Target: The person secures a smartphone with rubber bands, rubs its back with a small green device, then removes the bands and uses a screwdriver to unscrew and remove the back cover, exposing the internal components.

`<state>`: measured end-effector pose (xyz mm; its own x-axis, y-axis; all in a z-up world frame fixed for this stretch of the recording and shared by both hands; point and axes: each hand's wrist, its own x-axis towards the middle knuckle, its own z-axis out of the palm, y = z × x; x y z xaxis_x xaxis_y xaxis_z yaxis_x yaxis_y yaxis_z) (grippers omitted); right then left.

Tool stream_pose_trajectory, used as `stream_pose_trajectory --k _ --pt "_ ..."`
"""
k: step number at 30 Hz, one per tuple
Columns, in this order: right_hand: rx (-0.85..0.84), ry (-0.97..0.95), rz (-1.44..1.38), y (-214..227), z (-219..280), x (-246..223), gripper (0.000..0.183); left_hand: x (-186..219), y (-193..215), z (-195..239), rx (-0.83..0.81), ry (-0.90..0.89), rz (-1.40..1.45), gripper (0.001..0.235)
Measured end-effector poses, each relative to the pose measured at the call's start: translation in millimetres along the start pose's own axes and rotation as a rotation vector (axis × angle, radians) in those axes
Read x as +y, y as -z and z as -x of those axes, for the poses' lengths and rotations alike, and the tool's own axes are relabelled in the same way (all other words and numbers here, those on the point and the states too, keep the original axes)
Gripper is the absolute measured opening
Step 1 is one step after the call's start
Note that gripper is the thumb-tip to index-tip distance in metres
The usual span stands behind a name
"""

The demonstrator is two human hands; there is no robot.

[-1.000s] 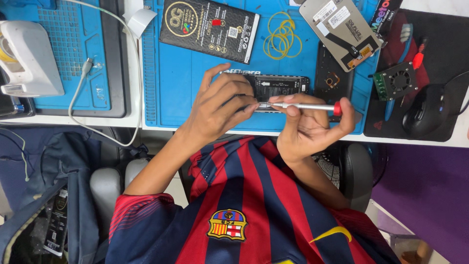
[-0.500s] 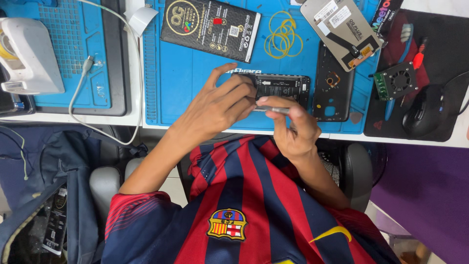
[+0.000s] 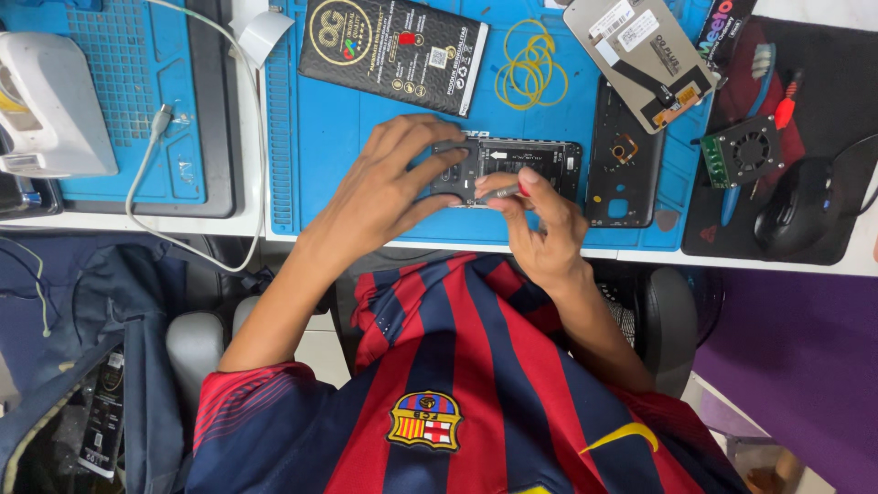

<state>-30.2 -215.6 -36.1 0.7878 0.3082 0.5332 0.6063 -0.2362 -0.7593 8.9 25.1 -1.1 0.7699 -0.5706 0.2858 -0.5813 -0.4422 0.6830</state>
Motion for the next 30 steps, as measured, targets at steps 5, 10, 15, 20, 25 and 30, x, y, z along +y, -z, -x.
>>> stream_pose_trajectory --k 5,10,15,20,25,30 --pt "-0.029 0.048 0.071 1 -4 -1 0.063 -1 -4 -2 -0.003 0.017 -0.021 0.055" --pt "-0.062 0.080 0.105 2 -8 -5 0.064 -2 -4 -4 -0.012 0.042 -0.025 0.059" --pt "-0.051 0.089 0.184 1 -8 -5 0.066 -1 -2 -7 -0.019 0.046 -0.041 0.056" --pt "0.032 0.004 0.062 1 -3 -4 0.067 3 -1 -5 -0.008 -0.016 0.033 0.038" --pt "0.115 -0.105 -0.144 -1 5 -4 0.071 3 -6 -4 0.008 -0.077 0.119 0.026" --pt "0.139 -0.146 -0.183 1 5 -6 0.076 5 -10 -5 0.059 -0.146 0.123 0.019"
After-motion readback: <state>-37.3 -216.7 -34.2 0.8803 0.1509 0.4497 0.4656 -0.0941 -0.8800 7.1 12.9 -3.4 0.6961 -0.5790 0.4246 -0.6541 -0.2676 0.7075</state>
